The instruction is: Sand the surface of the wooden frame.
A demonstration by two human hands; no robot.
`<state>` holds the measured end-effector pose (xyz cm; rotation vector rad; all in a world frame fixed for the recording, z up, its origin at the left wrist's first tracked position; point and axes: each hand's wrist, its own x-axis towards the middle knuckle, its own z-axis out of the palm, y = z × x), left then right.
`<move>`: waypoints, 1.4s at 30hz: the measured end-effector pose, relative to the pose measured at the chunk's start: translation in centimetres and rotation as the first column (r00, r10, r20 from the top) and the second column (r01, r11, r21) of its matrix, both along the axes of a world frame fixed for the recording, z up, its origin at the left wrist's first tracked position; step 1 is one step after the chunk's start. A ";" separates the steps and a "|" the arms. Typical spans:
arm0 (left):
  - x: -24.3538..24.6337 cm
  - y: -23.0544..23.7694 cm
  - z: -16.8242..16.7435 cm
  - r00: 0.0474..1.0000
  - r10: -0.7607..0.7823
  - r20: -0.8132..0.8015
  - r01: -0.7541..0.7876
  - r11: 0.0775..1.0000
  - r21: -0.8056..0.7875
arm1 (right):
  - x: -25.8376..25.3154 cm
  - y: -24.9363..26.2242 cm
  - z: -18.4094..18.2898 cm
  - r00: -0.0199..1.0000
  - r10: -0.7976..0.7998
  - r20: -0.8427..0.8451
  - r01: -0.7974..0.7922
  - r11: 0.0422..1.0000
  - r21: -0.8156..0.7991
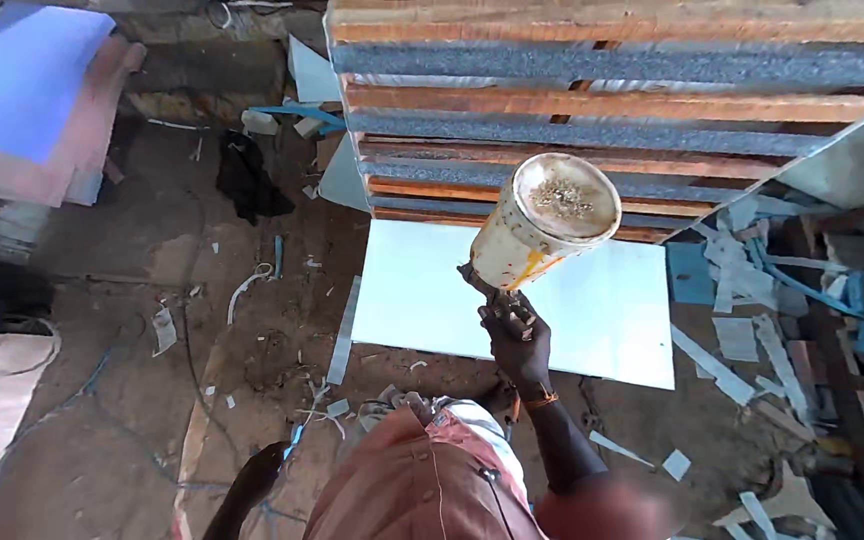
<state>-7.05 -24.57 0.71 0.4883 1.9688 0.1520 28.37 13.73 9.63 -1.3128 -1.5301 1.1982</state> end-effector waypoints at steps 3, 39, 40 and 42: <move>2.0 2.9 3.4 0.997 0.070 0.023 -0.068 0.996 -0.064 | -0.6 -0.3 -0.2 0.999 0.005 0.036 -0.004 1.000 -0.010; 21.6 36.6 2.3 0.780 -0.626 -0.002 0.625 0.778 0.071 | 37.2 5.0 -2.7 0.739 -0.645 0.195 0.632 0.764 0.131; 22.3 37.2 2.2 0.771 -0.636 0.007 0.634 0.769 0.083 | 38.2 5.3 -2.9 0.726 -0.663 0.181 0.650 0.748 0.131; 23.5 37.9 2.3 0.753 -0.658 0.009 0.654 0.750 0.096 | 39.8 5.7 -3.1 0.698 -0.696 0.165 0.685 0.717 0.128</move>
